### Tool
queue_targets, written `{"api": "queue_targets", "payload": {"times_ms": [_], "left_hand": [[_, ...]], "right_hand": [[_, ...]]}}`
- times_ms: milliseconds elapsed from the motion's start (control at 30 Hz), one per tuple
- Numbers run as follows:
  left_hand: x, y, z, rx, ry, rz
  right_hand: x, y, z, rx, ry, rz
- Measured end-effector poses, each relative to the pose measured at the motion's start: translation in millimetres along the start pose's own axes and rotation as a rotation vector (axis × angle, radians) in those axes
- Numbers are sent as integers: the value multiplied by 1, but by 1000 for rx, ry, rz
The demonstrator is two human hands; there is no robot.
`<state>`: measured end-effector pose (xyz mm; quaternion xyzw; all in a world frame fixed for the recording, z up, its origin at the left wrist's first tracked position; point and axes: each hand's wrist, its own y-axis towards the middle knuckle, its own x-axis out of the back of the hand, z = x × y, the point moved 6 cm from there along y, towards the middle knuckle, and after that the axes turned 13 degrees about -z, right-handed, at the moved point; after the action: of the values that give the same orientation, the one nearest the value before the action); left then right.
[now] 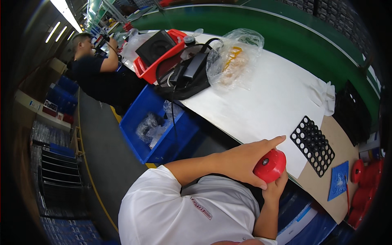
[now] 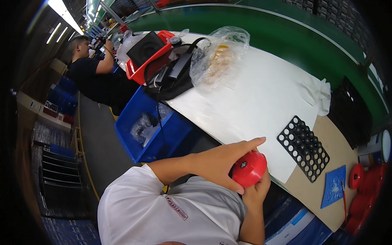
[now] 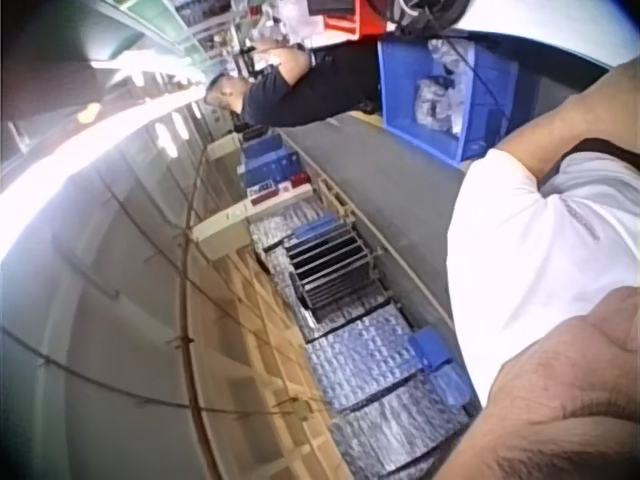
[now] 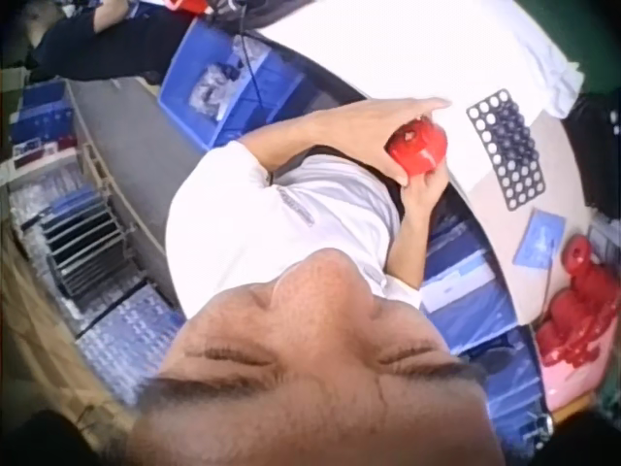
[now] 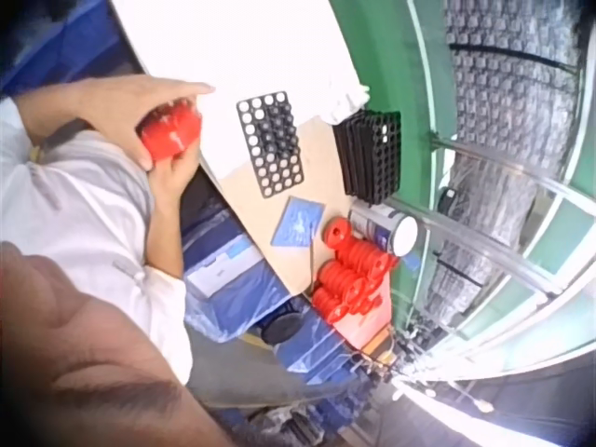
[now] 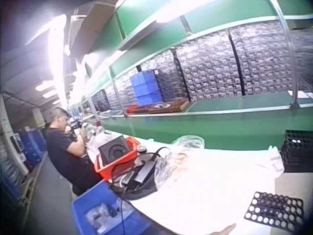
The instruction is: The person applies adhesive to small components using a brush and inserts them into round plastic housings by hand before pressing the pieces together.
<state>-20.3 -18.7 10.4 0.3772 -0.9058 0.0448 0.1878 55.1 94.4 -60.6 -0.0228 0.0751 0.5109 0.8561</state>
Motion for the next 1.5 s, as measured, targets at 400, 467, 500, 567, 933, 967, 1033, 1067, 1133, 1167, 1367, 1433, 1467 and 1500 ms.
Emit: {"api": "queue_targets", "payload": {"times_ms": [400, 467, 500, 567, 933, 967, 1033, 1067, 1133, 1167, 1367, 1433, 1467, 1500], "left_hand": [[-6, -6, -8, -109, -28, 67], [-5, -4, -8, -221, 36, 70], [-7, -5, -9, -343, 79, 88], [-8, -4, -12, -476, 88, 121], [-4, -5, 5, -90, 13, 98], [-5, -3, 2, -202, 60, 103], [-4, 0, -2, -319, 99, 134], [-2, 0, -3, -341, 193, 115], [2, -7, 7, -253, 162, 53], [0, -8, 6, -252, 157, 66], [-7, -4, 17, -16, -175, 46], [-6, -5, 15, -66, -154, 61], [-6, -6, 12, -116, -133, 75], [-5, -6, 13, -118, -133, 77]], "right_hand": [[13, -11, -5, -104, 59, -40], [14, -19, -20, -362, 391, -80], [13, -20, -17, -362, 380, -95], [1, -26, -17, -569, 588, -167], [-7, -12, -9, -287, 234, 45], [-8, -12, -3, -286, 239, 23], [-18, -15, -5, -603, 638, -40], [-17, -14, -11, -599, 649, -72], [-16, -10, -19, -386, 334, 68], [-16, -8, -18, -390, 336, 54], [-10, -6, -2, -179, 239, -5], [-7, -8, -6, -238, 281, 53], [-8, -9, -9, -296, 322, 114], [-7, -9, -8, -294, 322, 111]]}}
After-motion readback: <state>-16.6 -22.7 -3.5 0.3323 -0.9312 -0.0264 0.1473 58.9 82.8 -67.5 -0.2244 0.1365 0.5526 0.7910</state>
